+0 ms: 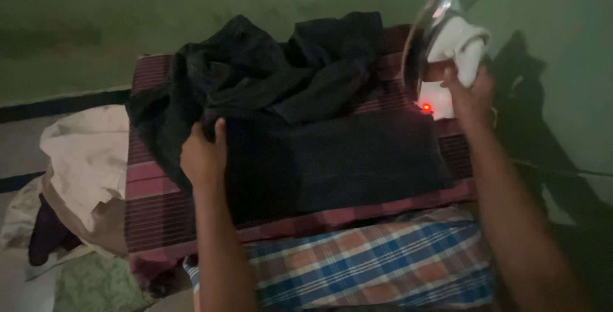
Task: The person irons a pair of black pants on a plaid-covered table. They repeatedly smooth the fabric, reposition the pants, and use a white electric iron to press different sections until the garment appears flat.
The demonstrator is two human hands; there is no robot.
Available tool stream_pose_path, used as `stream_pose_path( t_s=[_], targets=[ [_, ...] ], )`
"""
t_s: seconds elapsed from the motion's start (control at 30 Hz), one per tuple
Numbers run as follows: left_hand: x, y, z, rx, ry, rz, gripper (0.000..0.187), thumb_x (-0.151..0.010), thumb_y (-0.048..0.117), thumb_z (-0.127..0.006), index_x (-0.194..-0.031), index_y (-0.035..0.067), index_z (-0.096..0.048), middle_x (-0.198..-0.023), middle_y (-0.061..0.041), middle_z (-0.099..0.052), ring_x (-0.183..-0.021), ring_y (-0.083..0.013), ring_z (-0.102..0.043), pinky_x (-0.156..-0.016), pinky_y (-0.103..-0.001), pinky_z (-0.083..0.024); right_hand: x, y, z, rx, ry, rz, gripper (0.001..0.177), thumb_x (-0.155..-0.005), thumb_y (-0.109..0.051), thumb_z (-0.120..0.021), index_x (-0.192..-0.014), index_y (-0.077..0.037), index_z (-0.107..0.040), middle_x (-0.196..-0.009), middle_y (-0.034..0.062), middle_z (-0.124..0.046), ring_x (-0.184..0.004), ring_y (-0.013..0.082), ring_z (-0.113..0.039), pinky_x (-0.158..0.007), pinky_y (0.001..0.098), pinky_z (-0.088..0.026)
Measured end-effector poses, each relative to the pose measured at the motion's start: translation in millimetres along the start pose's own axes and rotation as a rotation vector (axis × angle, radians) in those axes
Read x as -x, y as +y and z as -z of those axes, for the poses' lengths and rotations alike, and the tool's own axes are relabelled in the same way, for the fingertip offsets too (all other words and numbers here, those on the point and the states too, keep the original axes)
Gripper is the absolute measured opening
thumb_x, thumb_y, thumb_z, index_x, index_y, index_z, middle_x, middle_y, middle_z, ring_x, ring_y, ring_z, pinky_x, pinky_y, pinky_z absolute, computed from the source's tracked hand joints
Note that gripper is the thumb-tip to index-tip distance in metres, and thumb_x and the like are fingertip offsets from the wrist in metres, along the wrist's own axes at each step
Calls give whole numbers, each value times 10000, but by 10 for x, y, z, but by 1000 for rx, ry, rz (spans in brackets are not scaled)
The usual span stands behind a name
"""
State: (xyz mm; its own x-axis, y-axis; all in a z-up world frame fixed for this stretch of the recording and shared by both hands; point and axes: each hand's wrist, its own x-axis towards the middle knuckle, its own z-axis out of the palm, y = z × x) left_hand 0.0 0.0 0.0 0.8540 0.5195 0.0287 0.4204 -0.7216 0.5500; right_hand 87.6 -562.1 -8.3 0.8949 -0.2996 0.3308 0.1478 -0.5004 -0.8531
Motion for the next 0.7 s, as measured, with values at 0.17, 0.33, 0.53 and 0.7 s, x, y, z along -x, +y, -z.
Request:
stream_pose_path(
  t_s=[0.17, 0.33, 0.53, 0.7],
  targets=[
    [-34, 45, 31, 7, 37, -38, 603, -1001, 572, -601, -1114, -14, -690, -995, -271, -729, -911, -459, -705, -781, -539, -559, -73, -1000, 44, 499, 16, 436, 255, -982, -238, -850, -1092, -62, -701, -957, 151, -737, -841, 326, -718, -750, 447, -573],
    [-10, 20, 15, -8, 65, -78, 579, -1022, 557, -618, -1092, -15, -680, -989, -274, -722, -911, -476, -691, -771, -554, -551, -40, -1574, 51, 624, -391, 710, 586, -633, -360, -908, -1109, -70, -727, -955, 191, -736, -800, 348, -727, -759, 454, -586],
    [246, 173, 120, -94, 235, -319, 468, -962, 351, -649, -1300, 27, -642, -1287, -206, -661, -1222, -404, -570, -973, -571, -468, 695, -1663, -515, 707, -765, 367, 371, -664, -372, -833, -966, -170, -758, -838, 154, -759, -760, 365, -741, -739, 490, -565],
    [485, 176, -113, -249, 84, -835, 509, -955, 146, -552, -1463, 130, -568, -1547, -73, -526, -1488, -299, -421, -1243, -544, -296, 998, -1583, -625, 704, -728, 396, 299, -703, -370, -806, -893, -148, -747, -854, 157, -751, -841, 391, -721, -783, 508, -566]
  ],
)
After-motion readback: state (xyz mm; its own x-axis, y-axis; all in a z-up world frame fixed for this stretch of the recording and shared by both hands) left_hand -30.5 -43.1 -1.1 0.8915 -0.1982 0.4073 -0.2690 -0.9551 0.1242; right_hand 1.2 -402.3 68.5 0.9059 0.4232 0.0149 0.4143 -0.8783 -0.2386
